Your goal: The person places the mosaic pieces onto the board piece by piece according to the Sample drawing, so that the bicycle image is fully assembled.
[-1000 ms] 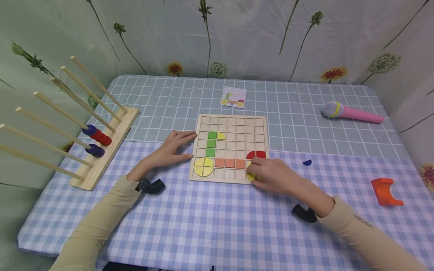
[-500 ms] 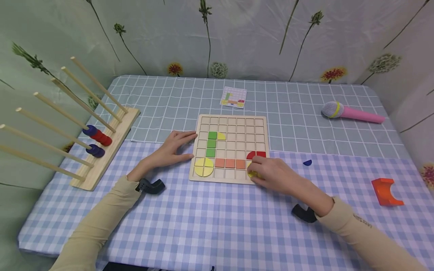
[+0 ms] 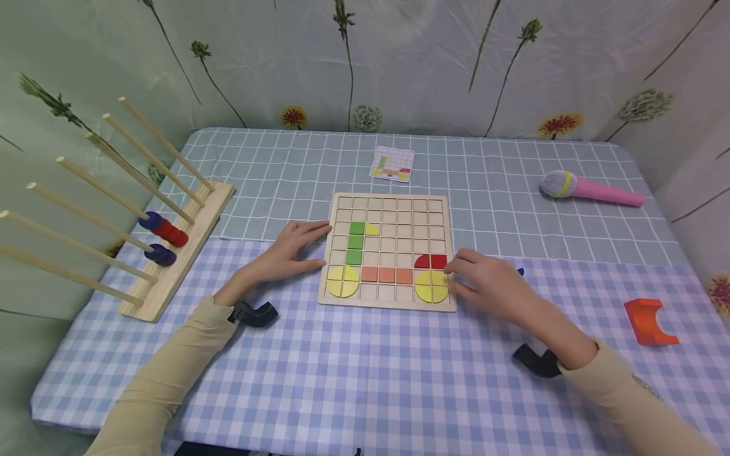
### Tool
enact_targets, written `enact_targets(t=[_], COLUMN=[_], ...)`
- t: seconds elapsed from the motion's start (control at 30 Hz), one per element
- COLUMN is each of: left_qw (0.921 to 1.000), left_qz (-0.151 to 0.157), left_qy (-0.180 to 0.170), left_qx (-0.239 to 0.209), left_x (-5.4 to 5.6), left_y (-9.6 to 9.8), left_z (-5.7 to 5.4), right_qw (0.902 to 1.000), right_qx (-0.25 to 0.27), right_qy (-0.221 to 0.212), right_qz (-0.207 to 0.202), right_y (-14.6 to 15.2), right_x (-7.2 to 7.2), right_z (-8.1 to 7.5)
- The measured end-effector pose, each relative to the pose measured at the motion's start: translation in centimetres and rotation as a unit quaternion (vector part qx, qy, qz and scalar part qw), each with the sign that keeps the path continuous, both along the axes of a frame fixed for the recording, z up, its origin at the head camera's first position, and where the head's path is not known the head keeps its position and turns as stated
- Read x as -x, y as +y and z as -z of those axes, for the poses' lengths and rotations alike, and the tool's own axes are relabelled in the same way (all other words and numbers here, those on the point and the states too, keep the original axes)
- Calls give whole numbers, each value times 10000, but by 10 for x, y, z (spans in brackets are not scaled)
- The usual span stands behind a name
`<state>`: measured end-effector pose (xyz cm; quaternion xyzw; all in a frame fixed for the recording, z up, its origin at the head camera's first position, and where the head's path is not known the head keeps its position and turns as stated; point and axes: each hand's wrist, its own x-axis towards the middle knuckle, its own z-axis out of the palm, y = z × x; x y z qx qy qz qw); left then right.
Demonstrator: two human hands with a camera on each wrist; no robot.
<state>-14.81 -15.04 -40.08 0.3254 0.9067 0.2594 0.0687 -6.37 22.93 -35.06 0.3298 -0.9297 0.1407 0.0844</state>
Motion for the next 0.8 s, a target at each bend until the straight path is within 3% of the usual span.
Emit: enact_targets(t=[0.47,0.8], left_qw=[10000,10000], left_qz=[-21,-8], left_qy=[-51,15], left_qx=[9,23], left_x=[-1,0], left_y=[0,0], left_z=[0,1], right_qw=[9937,9926], right_qx=[-447,-443], right_qy=[-235,-300], right_qz=[1004,1093], right_y=[55,79], right_x=[-4,-1], right_z=[0,8])
